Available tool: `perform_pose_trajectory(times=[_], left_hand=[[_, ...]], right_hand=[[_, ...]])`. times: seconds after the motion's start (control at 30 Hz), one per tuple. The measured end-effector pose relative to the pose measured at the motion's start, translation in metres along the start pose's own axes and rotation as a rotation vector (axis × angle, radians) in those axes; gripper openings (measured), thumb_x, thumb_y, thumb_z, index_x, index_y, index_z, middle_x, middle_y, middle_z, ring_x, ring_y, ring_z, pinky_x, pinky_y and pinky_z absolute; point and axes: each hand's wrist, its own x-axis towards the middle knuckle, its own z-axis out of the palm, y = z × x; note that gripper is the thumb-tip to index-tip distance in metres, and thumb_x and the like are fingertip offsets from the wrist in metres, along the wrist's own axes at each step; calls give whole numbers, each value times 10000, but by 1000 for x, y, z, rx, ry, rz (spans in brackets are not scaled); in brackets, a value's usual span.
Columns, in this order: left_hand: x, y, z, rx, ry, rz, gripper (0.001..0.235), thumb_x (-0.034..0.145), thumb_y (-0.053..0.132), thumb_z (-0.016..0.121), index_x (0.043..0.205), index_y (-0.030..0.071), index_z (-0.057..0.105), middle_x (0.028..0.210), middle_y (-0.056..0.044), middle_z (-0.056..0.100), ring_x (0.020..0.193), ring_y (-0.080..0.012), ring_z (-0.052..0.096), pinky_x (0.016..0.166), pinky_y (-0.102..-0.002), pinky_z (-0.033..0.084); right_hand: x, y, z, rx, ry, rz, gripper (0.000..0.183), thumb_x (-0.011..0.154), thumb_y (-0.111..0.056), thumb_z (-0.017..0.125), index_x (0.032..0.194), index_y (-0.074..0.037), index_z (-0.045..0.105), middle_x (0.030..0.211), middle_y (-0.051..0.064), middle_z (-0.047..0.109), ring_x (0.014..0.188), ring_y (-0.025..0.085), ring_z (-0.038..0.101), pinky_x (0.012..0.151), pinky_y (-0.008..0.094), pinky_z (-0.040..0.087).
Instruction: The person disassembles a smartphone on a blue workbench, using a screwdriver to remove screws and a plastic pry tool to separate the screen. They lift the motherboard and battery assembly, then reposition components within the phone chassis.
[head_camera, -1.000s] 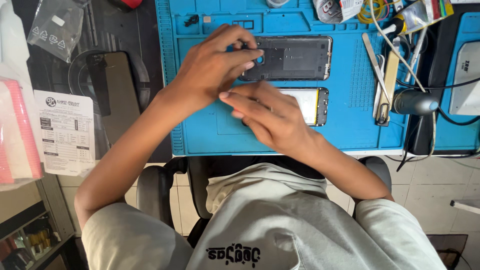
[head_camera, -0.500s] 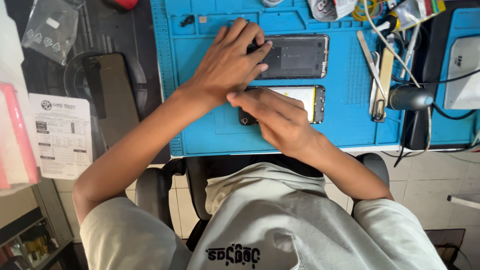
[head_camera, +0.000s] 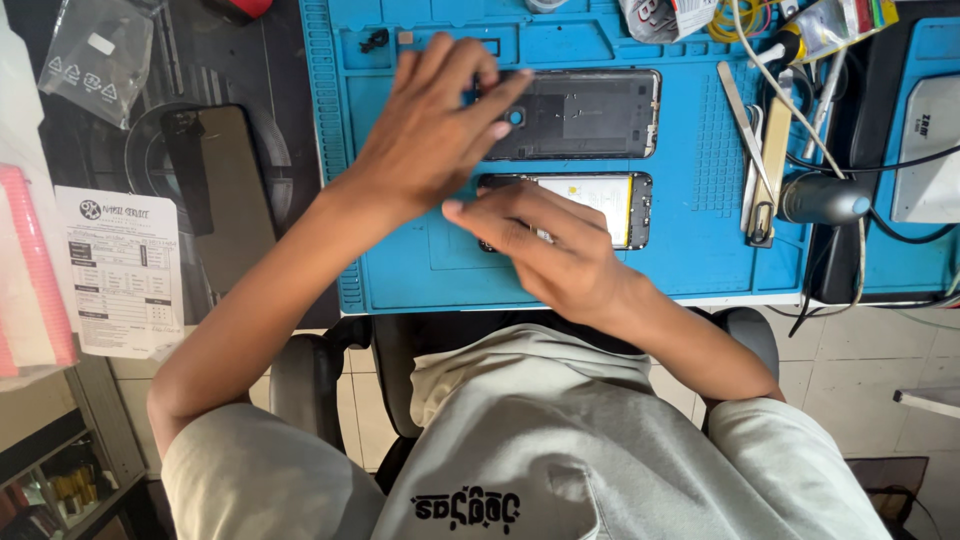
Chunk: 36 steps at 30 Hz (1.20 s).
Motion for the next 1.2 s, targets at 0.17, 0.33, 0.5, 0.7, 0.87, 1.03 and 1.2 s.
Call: perform_pose_trajectory(times=[0.17, 0.33, 0.5, 0.7, 0.87, 1.03, 1.2], left_hand=[[-34, 6, -17, -195, -1, -68, 539, 872, 52, 757, 1399, 59, 645, 1206, -75, 555, 1101, -277, 533, 929, -423, 403], [-52, 12, -7, -416, 57, -97, 321, 913, 19, 766, 1223, 50, 688, 1124, -81, 609, 1076, -289, 597, 937, -424, 475], [-53, 14, 1, -451, 123, -36, 258, 899, 53, 792, 1145, 36, 715, 1129, -123, 611, 1077, -330, 600, 978, -453, 509], [-54, 12, 7, -513, 99, -46, 197, 910, 54, 789, 1098, 33, 735, 1093, -118, 633, 1002, -312, 620, 907, -417, 539], [-55, 13, 7, -500, 85, -69, 217, 898, 57, 784, 1112, 54, 749, 1086, -97, 651, 1013, -286, 634, 929, -411, 545], [-52, 12, 4, -521, 53, -72, 233, 899, 126, 818, 1109, 58, 744, 1077, -90, 655, 1010, -270, 638, 915, -402, 541], [-52, 12, 0, -514, 35, -62, 230, 882, 154, 819, 1092, 82, 760, 1087, -91, 648, 1045, -265, 635, 938, -401, 545]], right_hand=[[15, 0, -16, -84, -46, 0, 392, 840, 0, 775, 1211, 64, 666, 1096, 169, 725, 1070, 324, 712, 814, 402, 581], [21, 2, -14, -257, 46, -93, 312, 887, -12, 745, 1197, -2, 715, 1104, 115, 783, 1183, 343, 716, 826, 386, 568], [17, 9, -13, -226, 81, -85, 308, 935, -91, 776, 1214, 12, 699, 1090, 110, 768, 1150, 333, 723, 841, 400, 577], [14, 20, -13, -179, 110, -109, 264, 931, 25, 657, 1190, 24, 706, 1091, 140, 782, 1113, 338, 745, 878, 387, 645], [14, 21, -13, -100, 95, -69, 253, 960, -14, 727, 1198, 60, 684, 1100, 165, 764, 1068, 336, 746, 861, 375, 634], [18, 20, -16, -131, 106, -65, 241, 915, -8, 726, 1140, 67, 686, 1062, 175, 760, 1028, 347, 733, 864, 399, 628], [20, 19, -20, -92, 102, 13, 218, 993, 20, 732, 1207, 37, 690, 1136, 158, 767, 1120, 317, 730, 912, 362, 616]])
